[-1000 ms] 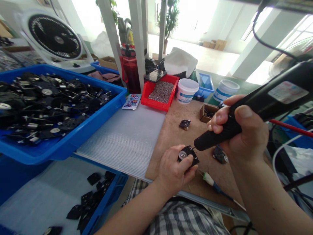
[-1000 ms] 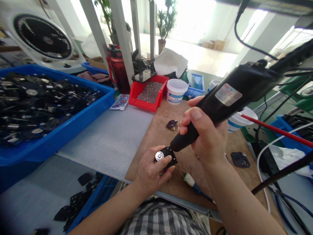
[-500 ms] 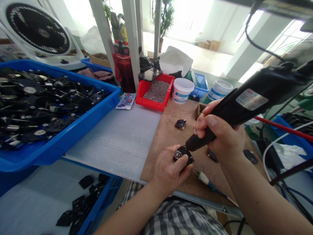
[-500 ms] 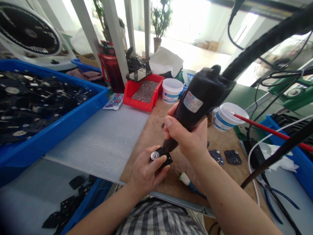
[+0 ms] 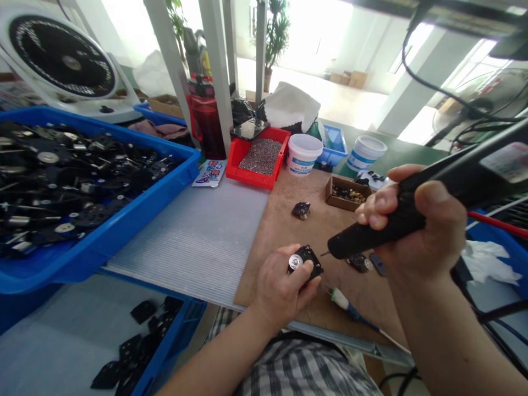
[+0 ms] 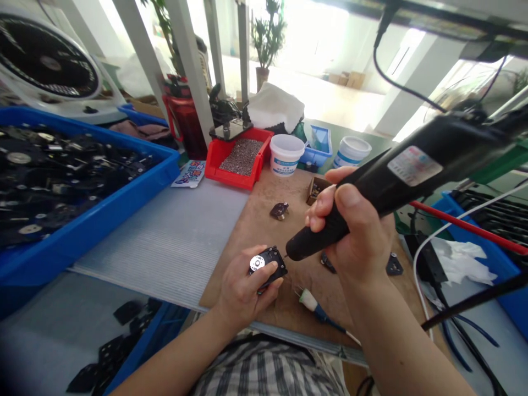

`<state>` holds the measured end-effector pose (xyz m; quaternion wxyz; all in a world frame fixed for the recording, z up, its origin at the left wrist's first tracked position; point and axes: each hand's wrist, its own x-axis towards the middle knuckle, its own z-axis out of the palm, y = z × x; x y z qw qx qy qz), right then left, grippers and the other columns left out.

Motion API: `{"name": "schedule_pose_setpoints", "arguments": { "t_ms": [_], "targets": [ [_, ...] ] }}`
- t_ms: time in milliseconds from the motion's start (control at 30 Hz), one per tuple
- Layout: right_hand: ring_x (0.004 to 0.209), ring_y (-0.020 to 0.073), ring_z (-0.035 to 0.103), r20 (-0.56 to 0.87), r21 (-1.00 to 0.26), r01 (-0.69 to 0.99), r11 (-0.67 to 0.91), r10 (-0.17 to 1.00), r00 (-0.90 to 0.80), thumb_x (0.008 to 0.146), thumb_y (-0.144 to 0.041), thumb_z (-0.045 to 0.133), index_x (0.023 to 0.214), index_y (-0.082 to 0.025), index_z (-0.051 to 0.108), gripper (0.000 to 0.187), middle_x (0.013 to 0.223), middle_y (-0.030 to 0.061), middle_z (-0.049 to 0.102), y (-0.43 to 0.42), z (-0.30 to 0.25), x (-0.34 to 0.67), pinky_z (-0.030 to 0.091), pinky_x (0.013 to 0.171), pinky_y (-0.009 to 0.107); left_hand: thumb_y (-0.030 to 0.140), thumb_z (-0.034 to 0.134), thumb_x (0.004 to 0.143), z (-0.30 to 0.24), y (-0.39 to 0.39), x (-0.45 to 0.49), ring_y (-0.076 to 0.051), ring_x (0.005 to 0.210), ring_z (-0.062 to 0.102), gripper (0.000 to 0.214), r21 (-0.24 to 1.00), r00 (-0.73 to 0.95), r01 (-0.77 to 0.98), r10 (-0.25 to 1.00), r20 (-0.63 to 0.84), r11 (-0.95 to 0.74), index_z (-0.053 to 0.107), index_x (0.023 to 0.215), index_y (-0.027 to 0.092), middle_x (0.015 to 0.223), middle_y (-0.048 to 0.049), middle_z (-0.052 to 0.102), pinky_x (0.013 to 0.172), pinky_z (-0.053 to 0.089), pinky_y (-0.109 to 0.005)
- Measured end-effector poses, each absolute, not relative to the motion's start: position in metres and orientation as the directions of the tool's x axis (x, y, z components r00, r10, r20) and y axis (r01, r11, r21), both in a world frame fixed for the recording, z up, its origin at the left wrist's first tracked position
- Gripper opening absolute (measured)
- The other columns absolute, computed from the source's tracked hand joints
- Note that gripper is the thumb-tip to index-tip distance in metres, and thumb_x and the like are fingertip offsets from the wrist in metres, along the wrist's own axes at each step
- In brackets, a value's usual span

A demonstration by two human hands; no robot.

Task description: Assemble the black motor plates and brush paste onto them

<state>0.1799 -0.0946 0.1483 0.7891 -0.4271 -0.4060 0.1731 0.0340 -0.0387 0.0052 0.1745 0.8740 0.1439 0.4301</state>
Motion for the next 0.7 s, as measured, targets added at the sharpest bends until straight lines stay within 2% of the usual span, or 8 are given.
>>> {"name": "schedule_pose_setpoints", "arguments": {
  "t_ms": [300,700],
  "targets": [
    [0.043,0.0117,0.045,0.453,-0.842,0.024,0.539,0.683,0.574,0.075,-0.034,0.073,0.090,-0.016,0.063,0.025,0.060,-0.0015,0.053,-0.1045,0.1398,0.1721,0.042,0.046,0.028,0.029,0.063,0.082,0.0047,-0.0379,0.0331,-0.029,0.098,0.057,0.019,0.434,0.605,0.095,0.398,0.689,-0.896,0.061,0.098,0.018,0.114,-0.0166,0.055,0.079,0.052,-0.044],
    [0.043,0.0125,0.045,0.445,-0.849,0.019,0.529,0.693,0.567,0.074,-0.035,0.074,0.090,-0.016,0.063,0.027,0.061,-0.0005,0.054,-0.1044,0.1390,0.1748,0.042,0.046,0.029,0.031,0.061,0.083,0.0048,-0.0387,0.0345,-0.028,0.098,0.058,0.019,0.439,0.597,0.099,0.406,0.692,-0.893,0.062,0.098,0.018,0.114,-0.0165,0.056,0.079,0.052,-0.043]
  ]
}}
